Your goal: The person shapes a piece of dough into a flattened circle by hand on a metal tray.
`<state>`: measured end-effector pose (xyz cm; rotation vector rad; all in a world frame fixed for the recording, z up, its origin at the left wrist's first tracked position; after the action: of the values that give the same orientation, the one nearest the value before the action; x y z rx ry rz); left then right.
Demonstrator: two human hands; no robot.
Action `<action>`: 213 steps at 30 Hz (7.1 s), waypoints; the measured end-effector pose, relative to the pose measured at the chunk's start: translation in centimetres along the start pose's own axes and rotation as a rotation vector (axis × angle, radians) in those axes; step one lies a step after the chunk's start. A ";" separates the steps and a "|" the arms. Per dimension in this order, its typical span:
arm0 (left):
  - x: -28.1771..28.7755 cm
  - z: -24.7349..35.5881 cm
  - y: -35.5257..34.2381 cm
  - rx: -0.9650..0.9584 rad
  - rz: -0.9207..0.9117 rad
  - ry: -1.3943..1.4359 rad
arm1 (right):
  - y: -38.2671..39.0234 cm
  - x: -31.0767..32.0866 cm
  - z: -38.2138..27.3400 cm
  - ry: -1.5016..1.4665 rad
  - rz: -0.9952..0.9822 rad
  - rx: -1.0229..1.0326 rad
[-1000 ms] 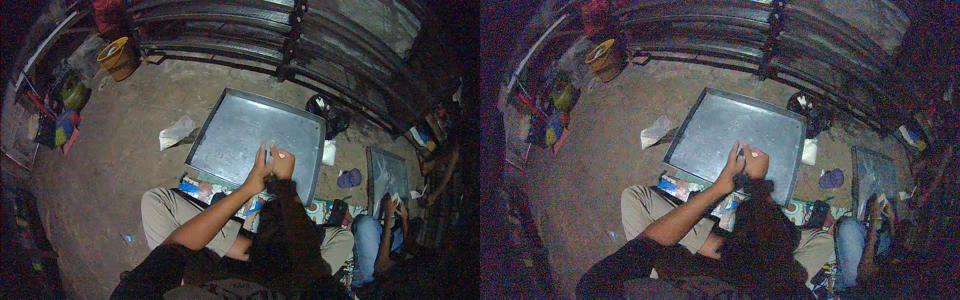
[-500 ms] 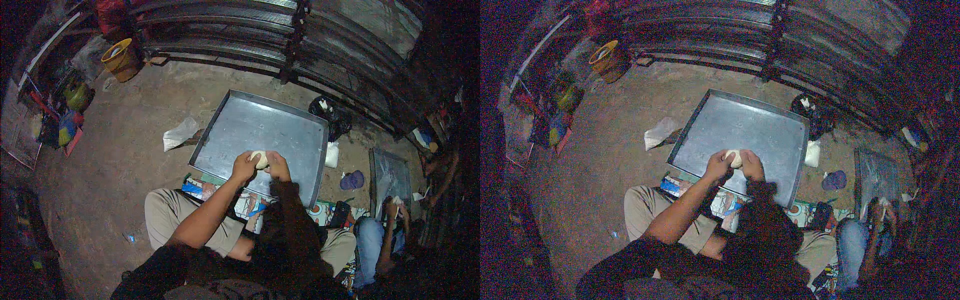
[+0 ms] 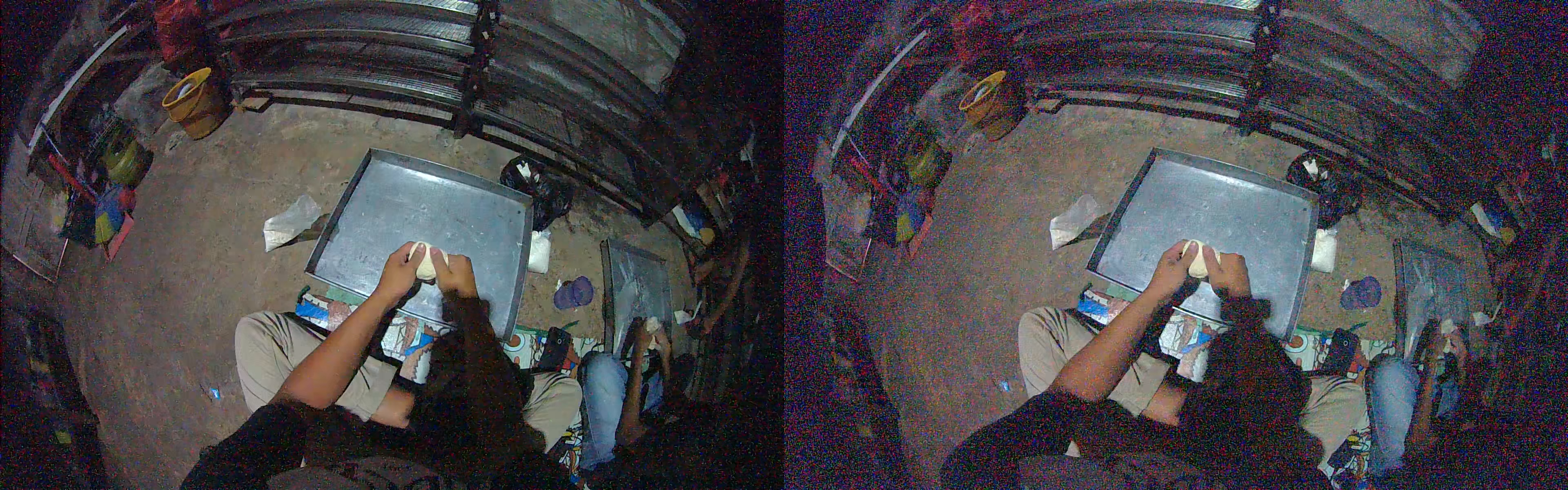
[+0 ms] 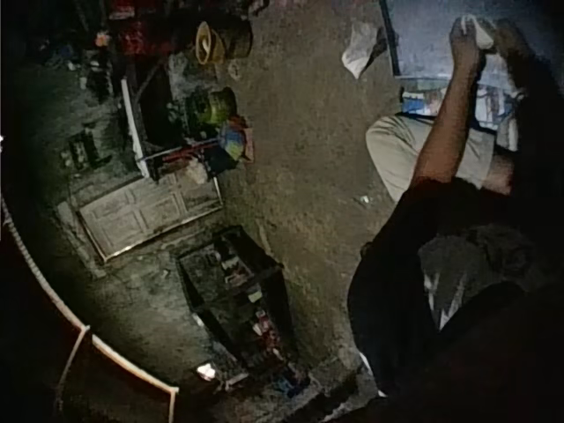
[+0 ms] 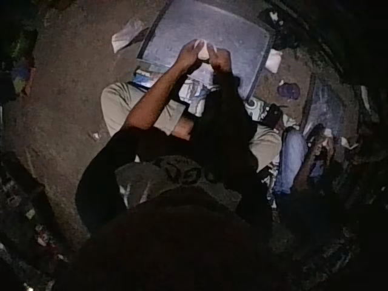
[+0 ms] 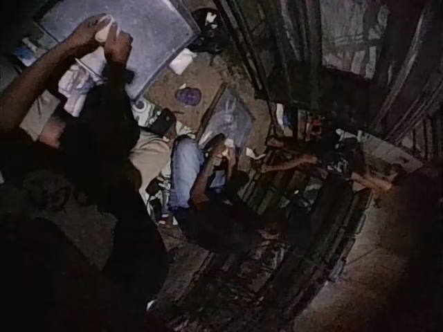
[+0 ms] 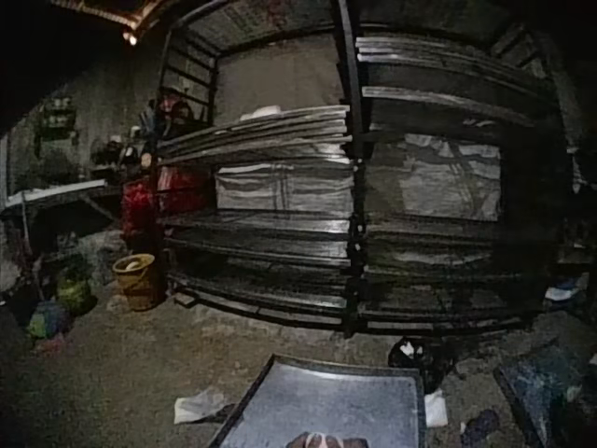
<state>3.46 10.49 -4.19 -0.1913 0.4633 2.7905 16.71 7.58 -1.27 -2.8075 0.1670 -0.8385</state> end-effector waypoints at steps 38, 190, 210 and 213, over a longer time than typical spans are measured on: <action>0.9 3.1 1.5 0.144 -0.236 -0.086 | 1.3 -1.9 -1.8 -0.352 -0.307 -0.148; 6.0 0.5 0.8 -0.145 0.465 -0.437 | 1.0 -3.8 -0.7 -0.671 -0.183 -0.183; 0.7 -3.1 -0.4 0.326 -0.134 0.188 | 0.3 0.5 -1.8 -0.486 -0.017 0.038; 0.7 -1.0 -0.6 0.145 -0.116 0.079 | 0.1 0.6 -1.2 -0.695 0.182 -0.081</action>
<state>3.12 10.88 -5.43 -0.2867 0.6492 2.6310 16.53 7.16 0.04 -2.9078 0.3362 0.2032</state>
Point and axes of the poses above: each hand's wrist, its own y-axis away from the middle knuckle, its own x-axis out of the back of the hand, z = x × y, the point moved 9 cm from there along -y, towards the middle knuckle, and after that the axes turned 10 degrees about x, right-handed, at the moved point
